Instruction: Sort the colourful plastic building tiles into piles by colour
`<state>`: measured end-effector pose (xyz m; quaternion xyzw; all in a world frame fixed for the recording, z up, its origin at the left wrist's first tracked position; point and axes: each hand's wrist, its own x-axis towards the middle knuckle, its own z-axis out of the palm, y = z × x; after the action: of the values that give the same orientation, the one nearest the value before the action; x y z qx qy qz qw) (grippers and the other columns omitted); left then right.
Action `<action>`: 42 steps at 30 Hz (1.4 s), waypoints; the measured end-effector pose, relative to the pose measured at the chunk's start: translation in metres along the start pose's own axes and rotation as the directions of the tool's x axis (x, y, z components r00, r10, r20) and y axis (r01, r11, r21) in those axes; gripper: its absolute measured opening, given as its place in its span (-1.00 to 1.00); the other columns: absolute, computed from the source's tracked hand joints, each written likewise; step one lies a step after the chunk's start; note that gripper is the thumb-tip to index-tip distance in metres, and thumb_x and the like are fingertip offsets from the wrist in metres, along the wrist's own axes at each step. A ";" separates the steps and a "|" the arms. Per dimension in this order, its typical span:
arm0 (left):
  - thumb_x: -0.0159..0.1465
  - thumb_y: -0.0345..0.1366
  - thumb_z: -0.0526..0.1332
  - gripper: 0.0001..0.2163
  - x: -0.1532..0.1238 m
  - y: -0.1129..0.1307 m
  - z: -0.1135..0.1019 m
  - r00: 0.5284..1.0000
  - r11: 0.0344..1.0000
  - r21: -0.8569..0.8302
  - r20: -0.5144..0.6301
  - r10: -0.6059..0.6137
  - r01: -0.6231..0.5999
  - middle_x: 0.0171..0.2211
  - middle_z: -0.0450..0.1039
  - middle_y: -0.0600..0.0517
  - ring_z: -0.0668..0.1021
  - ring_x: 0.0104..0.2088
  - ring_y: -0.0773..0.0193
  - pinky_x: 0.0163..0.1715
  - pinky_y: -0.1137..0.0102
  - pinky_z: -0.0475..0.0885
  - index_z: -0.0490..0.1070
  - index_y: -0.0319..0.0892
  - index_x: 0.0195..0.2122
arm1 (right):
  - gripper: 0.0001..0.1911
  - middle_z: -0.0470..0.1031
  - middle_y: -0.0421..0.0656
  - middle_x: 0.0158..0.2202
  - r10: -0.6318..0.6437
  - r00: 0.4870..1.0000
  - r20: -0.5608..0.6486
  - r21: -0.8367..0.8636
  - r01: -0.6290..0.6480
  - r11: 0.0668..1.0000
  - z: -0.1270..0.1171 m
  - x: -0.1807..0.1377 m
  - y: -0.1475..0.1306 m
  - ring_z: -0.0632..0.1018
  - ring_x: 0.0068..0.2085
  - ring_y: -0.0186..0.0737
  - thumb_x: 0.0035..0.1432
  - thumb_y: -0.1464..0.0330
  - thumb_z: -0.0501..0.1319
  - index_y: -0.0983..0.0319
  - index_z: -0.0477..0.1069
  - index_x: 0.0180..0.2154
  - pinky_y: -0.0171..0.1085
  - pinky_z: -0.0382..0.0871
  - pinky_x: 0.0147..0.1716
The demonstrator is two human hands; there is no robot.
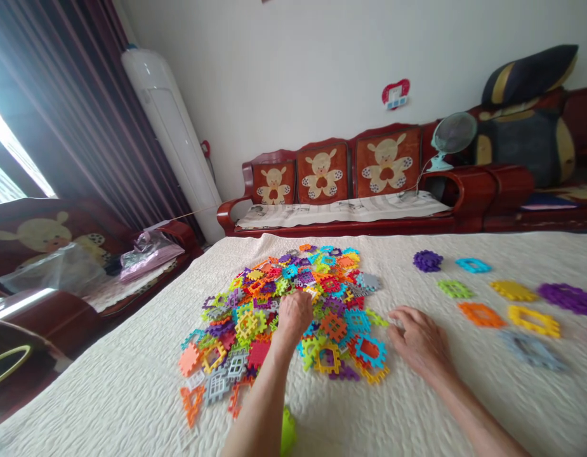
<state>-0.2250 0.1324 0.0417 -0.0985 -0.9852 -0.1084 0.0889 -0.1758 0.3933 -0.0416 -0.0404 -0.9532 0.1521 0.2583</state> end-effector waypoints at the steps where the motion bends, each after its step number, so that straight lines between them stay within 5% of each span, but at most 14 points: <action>1: 0.33 -0.31 -0.05 -0.68 0.000 -0.005 -0.002 1.000 1.000 0.003 -0.003 -0.010 0.010 -0.31 0.54 -0.03 0.55 -0.24 0.25 -0.22 0.42 0.30 0.51 -0.11 -0.35 | -0.75 0.48 -0.13 -0.03 0.001 1.000 -0.006 0.000 -0.001 1.000 0.000 0.000 0.000 0.48 -0.05 -0.08 0.11 0.35 0.07 0.16 0.46 -0.20 -0.13 0.24 -0.15; 11: 0.28 -0.39 -0.02 -0.68 -0.030 -0.080 -0.041 0.975 0.976 0.035 -0.060 -0.214 0.216 -0.28 0.56 -0.04 0.57 -0.21 0.21 -0.22 0.42 0.34 0.52 -0.08 -0.15 | -0.76 0.50 -0.12 -0.07 -0.008 1.000 -0.018 -0.001 0.008 1.000 -0.007 0.000 -0.006 0.48 -0.09 -0.09 0.12 0.37 0.07 0.20 0.47 -0.22 -0.15 0.25 -0.15; 20: 0.21 -0.45 0.09 -0.74 -0.051 -0.070 -0.015 0.994 0.994 -0.057 -0.046 -0.098 0.096 -0.15 0.54 0.01 0.51 -0.08 0.24 -0.04 0.43 0.32 0.54 -0.10 -0.20 | -0.76 0.52 -0.11 -0.08 -0.009 0.999 -0.040 -0.011 0.008 1.000 -0.006 0.000 -0.006 0.49 -0.09 -0.10 0.11 0.37 0.07 0.21 0.47 -0.24 -0.15 0.27 -0.16; 27: 0.27 -0.41 0.05 -0.73 -0.034 -0.070 -0.011 0.996 0.995 -0.090 -0.070 -0.049 0.042 -0.19 0.56 0.09 0.54 -0.15 0.34 -0.11 0.51 0.34 0.53 -0.05 -0.19 | -0.77 0.53 -0.11 -0.13 -0.010 0.997 -0.072 0.041 0.013 0.999 -0.002 0.001 0.000 0.51 -0.13 -0.11 0.09 0.36 0.06 0.20 0.47 -0.28 -0.15 0.29 -0.16; 35: 0.30 -0.35 0.00 -0.67 0.001 -0.099 -0.017 0.929 0.950 -0.002 -0.209 -0.304 0.311 -0.09 0.52 -0.05 0.54 -0.09 0.21 -0.10 0.40 0.36 0.46 -0.08 -0.02 | -0.76 0.53 -0.12 -0.11 -0.009 0.997 -0.074 0.041 0.013 0.999 0.002 0.002 0.004 0.52 -0.12 -0.09 0.07 0.35 0.07 0.19 0.48 -0.27 -0.14 0.30 -0.18; 42: 0.29 -0.34 0.02 -0.65 0.035 -0.105 -0.008 0.949 0.962 0.039 -0.176 -0.260 0.271 0.02 0.45 -0.07 0.49 0.00 0.19 -0.01 0.38 0.34 0.38 -0.10 0.08 | -0.77 0.53 -0.11 -0.12 -0.007 0.997 -0.083 0.048 0.011 0.999 0.003 0.002 0.004 0.52 -0.12 -0.09 0.07 0.38 0.07 0.19 0.48 -0.27 -0.15 0.31 -0.19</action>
<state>-0.2801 0.0362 0.0356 0.0475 -0.9813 -0.0963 0.1598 -0.1791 0.3962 -0.0441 -0.0360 -0.9379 0.1721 0.2990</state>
